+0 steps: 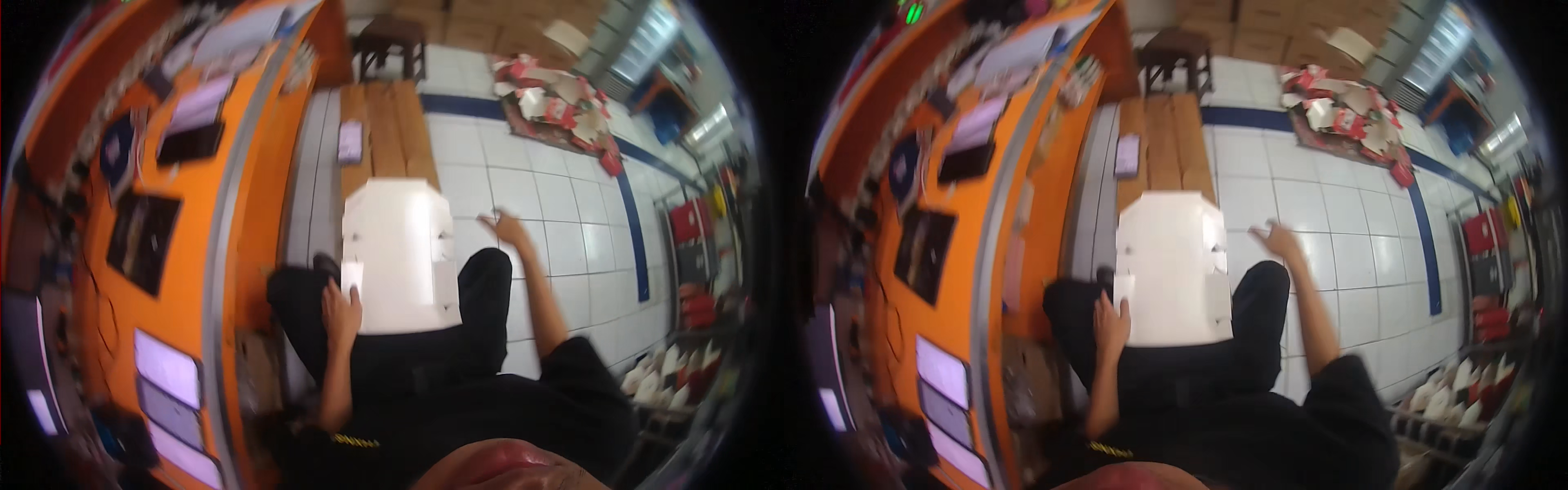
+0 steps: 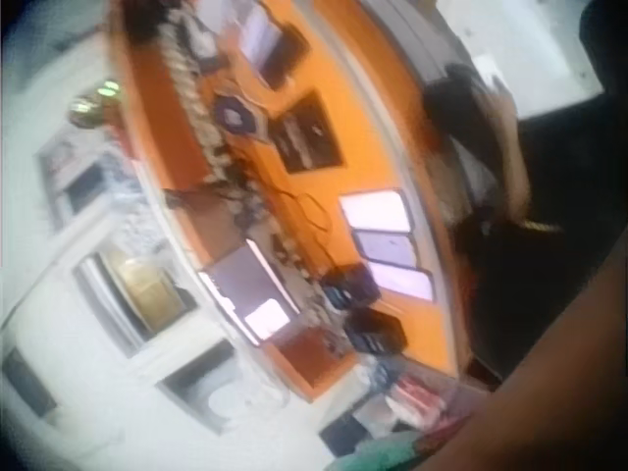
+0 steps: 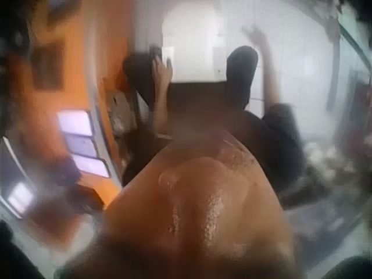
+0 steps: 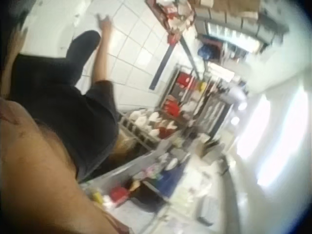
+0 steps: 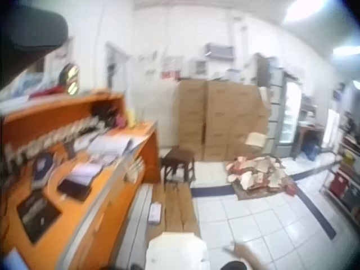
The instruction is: The person assembles a white cardboard food box by folding the side flaps and tucking them into place by hand while seated at a desk.
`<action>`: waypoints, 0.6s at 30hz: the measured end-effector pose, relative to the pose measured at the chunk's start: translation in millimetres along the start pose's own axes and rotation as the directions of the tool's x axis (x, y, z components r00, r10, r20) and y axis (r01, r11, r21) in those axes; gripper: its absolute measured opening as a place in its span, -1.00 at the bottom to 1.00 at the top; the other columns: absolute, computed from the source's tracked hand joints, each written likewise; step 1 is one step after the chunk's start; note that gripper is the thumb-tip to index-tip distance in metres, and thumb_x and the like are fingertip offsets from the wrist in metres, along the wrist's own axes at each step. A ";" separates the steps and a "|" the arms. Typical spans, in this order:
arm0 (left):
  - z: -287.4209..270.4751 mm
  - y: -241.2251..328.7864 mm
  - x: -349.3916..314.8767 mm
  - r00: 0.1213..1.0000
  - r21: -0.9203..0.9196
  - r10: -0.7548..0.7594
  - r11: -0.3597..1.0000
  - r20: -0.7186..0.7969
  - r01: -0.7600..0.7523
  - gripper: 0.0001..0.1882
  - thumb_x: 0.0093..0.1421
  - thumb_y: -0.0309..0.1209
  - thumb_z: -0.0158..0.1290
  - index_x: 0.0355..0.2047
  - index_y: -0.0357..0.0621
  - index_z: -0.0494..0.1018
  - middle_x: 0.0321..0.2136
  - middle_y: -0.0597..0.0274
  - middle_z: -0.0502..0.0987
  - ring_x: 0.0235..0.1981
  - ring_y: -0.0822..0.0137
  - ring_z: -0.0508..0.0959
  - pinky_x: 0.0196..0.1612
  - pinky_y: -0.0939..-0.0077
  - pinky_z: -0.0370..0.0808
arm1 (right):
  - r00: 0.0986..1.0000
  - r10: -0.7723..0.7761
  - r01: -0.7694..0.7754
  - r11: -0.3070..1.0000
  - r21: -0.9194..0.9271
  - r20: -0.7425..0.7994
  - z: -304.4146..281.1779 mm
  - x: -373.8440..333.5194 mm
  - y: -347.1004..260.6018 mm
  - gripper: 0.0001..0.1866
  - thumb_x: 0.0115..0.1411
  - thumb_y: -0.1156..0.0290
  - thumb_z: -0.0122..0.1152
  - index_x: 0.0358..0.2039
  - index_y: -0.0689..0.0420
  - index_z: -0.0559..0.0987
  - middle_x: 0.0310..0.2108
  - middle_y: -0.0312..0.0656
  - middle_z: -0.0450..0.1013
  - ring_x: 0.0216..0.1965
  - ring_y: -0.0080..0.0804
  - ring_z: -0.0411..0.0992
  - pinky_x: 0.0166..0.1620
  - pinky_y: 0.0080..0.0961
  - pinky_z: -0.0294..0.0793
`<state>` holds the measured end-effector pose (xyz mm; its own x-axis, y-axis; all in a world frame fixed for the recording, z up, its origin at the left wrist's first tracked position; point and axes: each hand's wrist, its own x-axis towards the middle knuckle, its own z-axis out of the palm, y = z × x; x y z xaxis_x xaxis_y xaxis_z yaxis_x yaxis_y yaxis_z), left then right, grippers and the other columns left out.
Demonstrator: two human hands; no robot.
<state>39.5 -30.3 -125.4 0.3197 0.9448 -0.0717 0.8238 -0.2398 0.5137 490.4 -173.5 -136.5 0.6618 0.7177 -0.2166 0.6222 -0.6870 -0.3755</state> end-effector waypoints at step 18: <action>-3.7 20.3 -17.5 0.992 -0.501 0.126 0.859 0.008 -0.105 -0.34 0.08 -0.74 0.00 0.25 -0.18 0.39 -0.01 -0.20 0.59 -0.04 -0.20 0.61 0.04 0.10 0.55 | 0.985 0.168 -0.162 0.825 0.542 0.039 71.0 -189.6 -179.2 -0.37 0.30 0.57 0.06 0.39 0.22 0.25 0.05 0.20 0.51 0.08 0.22 0.48 0.31 -0.07 0.29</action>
<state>48.9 -50.8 -110.5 0.4249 0.9052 -0.0134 0.4397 -0.1933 0.8771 223.7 -178.3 -92.2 0.7400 0.5961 -0.3117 0.1789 -0.6211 -0.7630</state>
